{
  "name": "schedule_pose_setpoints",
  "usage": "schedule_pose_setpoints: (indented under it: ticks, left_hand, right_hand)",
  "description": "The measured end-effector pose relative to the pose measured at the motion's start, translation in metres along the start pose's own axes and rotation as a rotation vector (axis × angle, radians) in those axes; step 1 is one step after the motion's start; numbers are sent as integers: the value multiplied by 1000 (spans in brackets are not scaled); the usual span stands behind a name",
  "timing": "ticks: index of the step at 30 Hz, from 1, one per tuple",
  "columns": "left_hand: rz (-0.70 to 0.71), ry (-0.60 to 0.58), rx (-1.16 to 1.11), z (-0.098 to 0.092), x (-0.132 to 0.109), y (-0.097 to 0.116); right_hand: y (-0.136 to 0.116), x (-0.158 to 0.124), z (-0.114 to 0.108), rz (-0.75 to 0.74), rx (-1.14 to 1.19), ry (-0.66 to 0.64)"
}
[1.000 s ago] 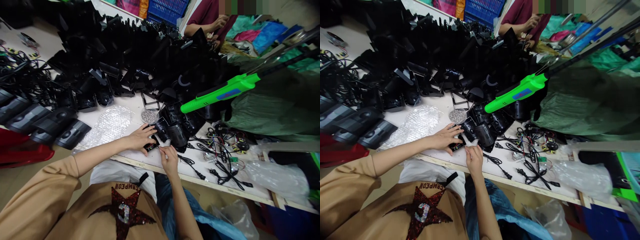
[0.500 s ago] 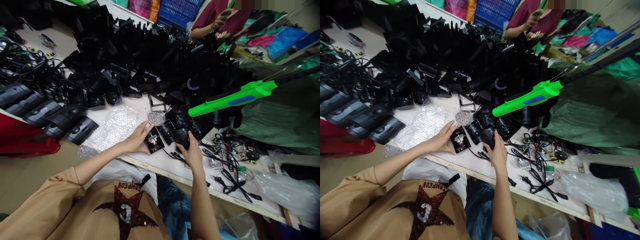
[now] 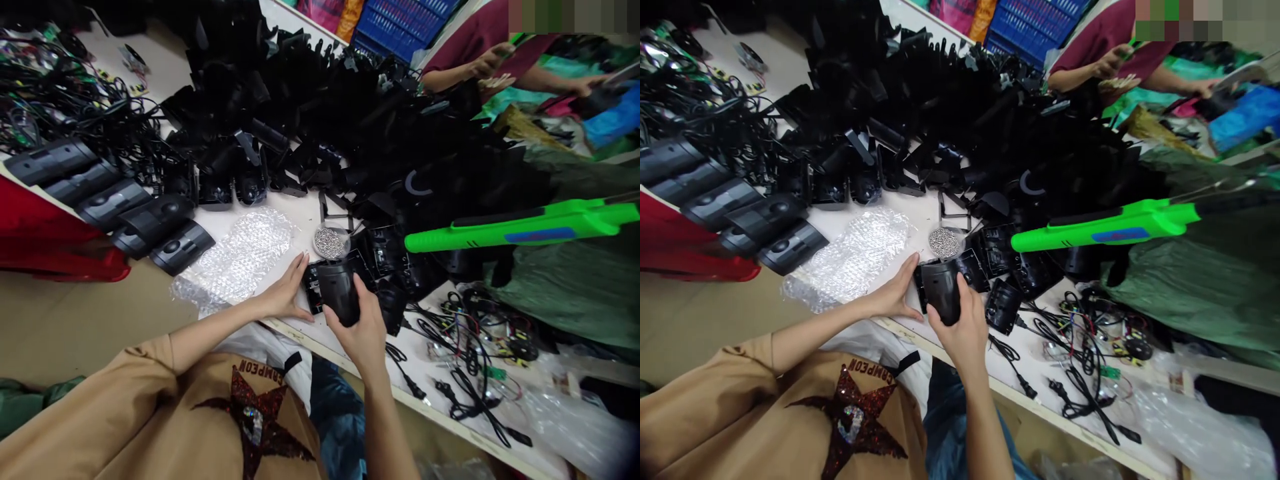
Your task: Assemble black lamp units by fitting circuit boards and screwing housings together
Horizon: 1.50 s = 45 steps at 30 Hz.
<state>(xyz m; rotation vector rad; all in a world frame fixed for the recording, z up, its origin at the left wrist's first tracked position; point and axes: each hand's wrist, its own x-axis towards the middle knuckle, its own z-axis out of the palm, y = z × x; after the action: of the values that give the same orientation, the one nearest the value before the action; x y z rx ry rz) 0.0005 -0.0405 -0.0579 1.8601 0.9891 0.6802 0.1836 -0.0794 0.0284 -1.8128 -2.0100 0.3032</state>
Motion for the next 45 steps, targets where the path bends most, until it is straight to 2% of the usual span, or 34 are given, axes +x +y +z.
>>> schedule_pose_setpoints:
  ticks: [4,8,12,18,23,27,32,39,45]
  left_hand:
    - [-24,-2,-103,-4,1,-1]
    - [-57,5,-164,-6,3,-1]
    - [-67,31,-187,-4,4,-3]
    - [-116,12,-199,-5,6,-3]
    - [-128,5,-190,-4,8,-6]
    - [-141,1,-178,-2,9,-7]
    - [-176,-29,-180,-4,8,-5]
    - [-240,-168,-244,-28,17,-2]
    - [-253,-372,-170,-45,31,-1]
  right_hand:
    - [-4,10,22,13,-105,-24]
    - [1,11,30,22,-174,-50]
    - [5,7,28,22,-151,-55]
    - [8,6,25,31,-70,-189]
    - [7,7,19,74,-109,-172]
    - [8,7,15,80,-157,-213]
    - [13,8,13,103,-158,-167]
    - [14,1,18,68,-48,-267]
    - [16,-16,21,36,44,-254]
